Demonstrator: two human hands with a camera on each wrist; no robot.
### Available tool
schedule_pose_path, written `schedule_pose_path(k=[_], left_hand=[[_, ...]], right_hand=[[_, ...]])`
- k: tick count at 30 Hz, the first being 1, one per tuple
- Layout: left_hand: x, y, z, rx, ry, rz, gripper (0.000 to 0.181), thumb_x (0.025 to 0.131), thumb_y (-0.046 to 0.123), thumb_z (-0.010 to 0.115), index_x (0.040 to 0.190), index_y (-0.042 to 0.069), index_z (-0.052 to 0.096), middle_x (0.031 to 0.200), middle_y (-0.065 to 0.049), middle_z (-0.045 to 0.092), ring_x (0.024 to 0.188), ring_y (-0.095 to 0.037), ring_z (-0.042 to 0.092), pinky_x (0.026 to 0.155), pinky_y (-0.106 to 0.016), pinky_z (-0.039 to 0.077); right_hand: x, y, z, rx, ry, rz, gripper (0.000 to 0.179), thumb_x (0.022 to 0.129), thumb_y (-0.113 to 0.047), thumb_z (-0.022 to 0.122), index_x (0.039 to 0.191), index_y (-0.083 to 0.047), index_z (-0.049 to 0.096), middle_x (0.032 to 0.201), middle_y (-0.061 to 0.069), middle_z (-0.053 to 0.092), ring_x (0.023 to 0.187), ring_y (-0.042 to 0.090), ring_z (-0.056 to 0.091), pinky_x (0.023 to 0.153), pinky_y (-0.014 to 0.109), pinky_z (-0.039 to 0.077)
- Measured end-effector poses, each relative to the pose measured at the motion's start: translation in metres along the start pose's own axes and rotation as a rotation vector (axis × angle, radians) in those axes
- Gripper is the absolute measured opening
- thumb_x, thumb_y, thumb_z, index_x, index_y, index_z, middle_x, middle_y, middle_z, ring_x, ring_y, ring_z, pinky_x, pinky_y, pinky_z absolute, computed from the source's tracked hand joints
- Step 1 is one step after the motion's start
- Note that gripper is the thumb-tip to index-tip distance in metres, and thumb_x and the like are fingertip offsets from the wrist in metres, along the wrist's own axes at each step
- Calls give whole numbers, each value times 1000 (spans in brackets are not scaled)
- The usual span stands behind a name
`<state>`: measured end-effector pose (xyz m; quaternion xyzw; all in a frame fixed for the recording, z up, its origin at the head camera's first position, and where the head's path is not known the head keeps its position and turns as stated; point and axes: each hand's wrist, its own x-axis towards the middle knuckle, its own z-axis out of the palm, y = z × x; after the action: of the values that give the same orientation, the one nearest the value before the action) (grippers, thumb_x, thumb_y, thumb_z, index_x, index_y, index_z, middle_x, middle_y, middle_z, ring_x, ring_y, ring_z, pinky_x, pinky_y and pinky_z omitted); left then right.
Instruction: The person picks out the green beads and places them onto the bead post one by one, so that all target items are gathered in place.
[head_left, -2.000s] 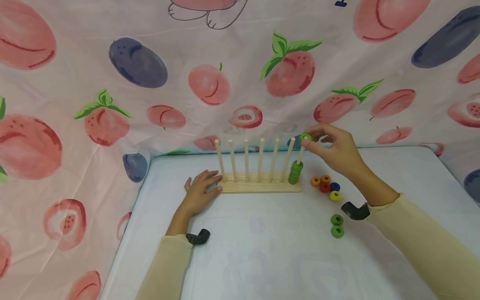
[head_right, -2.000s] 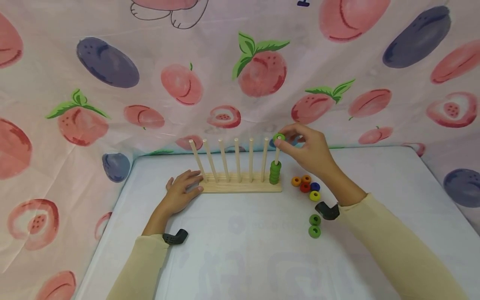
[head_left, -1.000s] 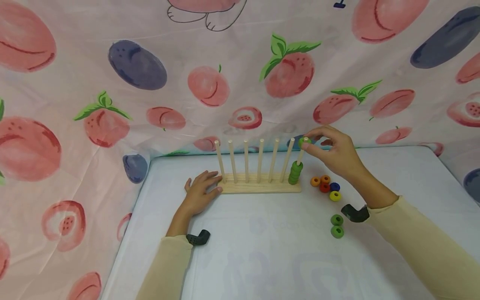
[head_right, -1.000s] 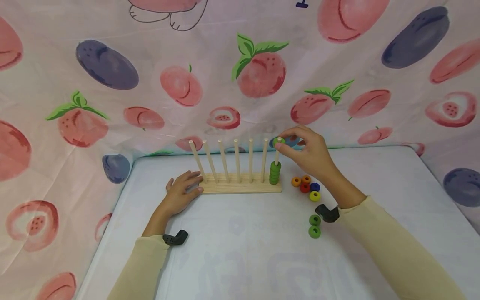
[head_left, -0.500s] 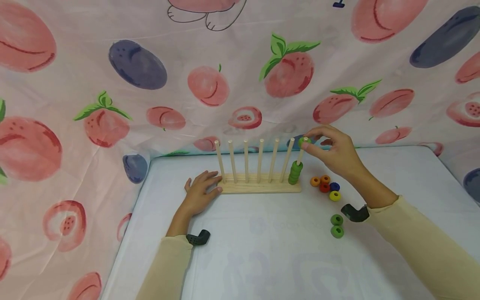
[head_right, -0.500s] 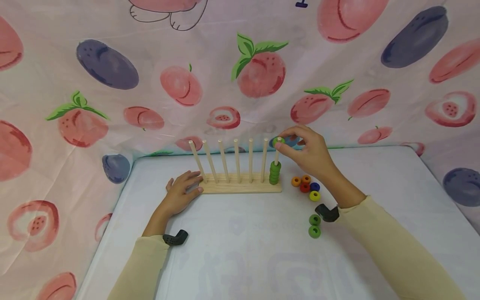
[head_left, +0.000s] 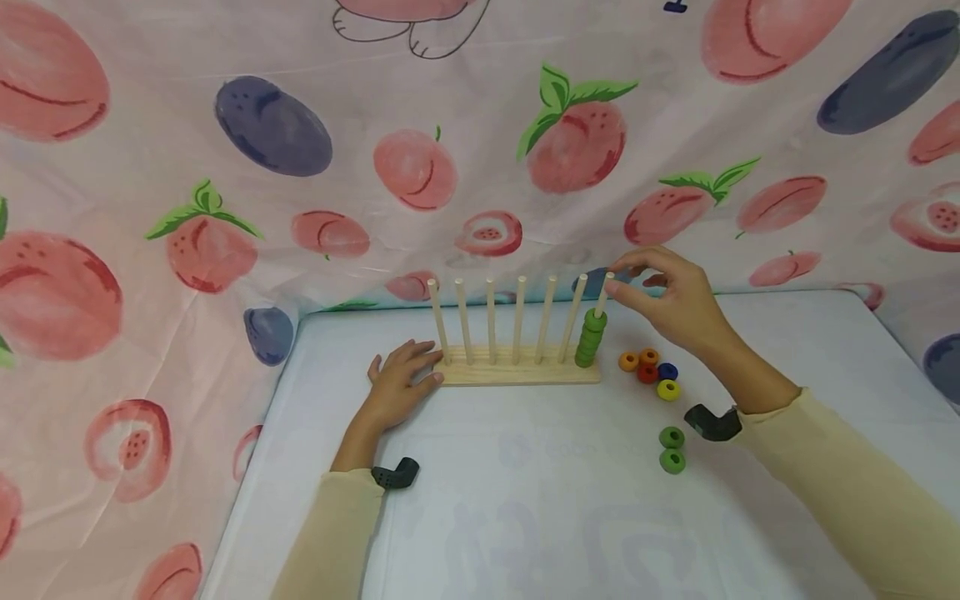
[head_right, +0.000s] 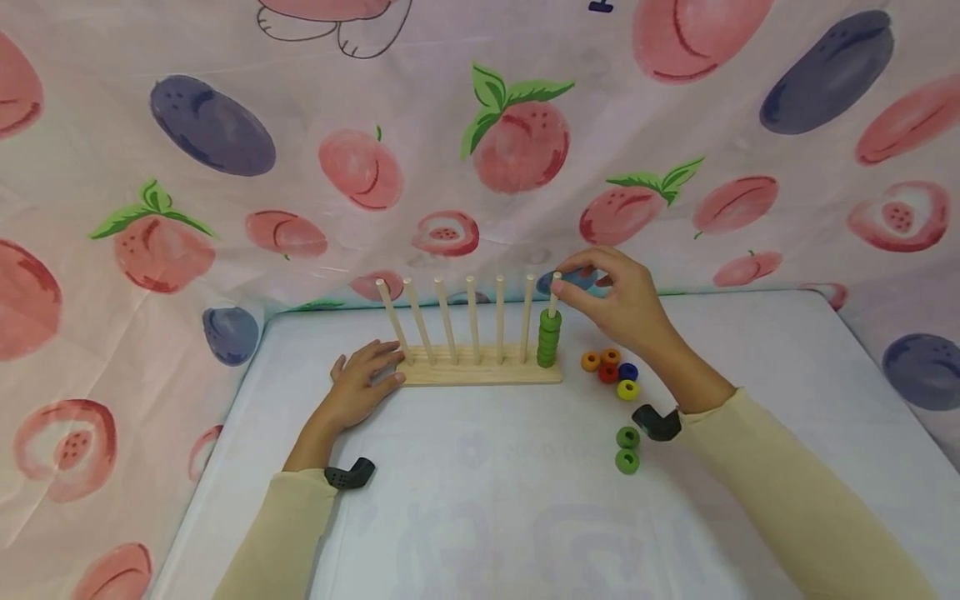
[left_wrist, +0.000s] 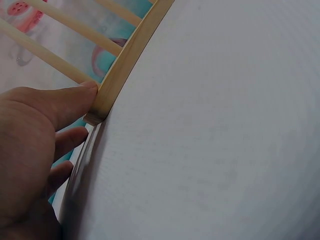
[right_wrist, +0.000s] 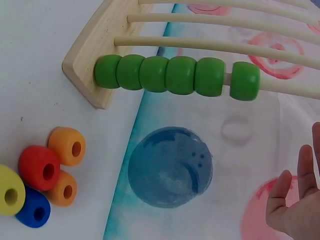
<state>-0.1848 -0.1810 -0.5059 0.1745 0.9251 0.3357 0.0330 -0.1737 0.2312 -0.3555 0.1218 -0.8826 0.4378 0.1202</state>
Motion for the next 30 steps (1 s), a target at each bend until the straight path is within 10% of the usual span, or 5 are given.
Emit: schedule_pose_path(k=[11, 30], left_hand=[[0, 0, 0, -5, -8, 0, 45, 102, 38, 63, 143, 20, 61, 159, -3, 47, 156, -32, 25, 119, -69, -6], [0, 1, 0, -3, -6, -3, 45, 102, 38, 63, 143, 20, 61, 159, -3, 47, 156, -32, 25, 119, -69, -6]], right_hand=[[-12, 12, -18, -81, -58, 24, 23, 95, -28, 75, 116, -18, 73, 116, -5, 66, 105, 9, 54, 89, 22, 45], [-67, 76, -34, -143, -499, -30, 29, 90, -31, 80, 117, -25, 73, 111, -2, 72, 101, 14, 61, 85, 33, 54]])
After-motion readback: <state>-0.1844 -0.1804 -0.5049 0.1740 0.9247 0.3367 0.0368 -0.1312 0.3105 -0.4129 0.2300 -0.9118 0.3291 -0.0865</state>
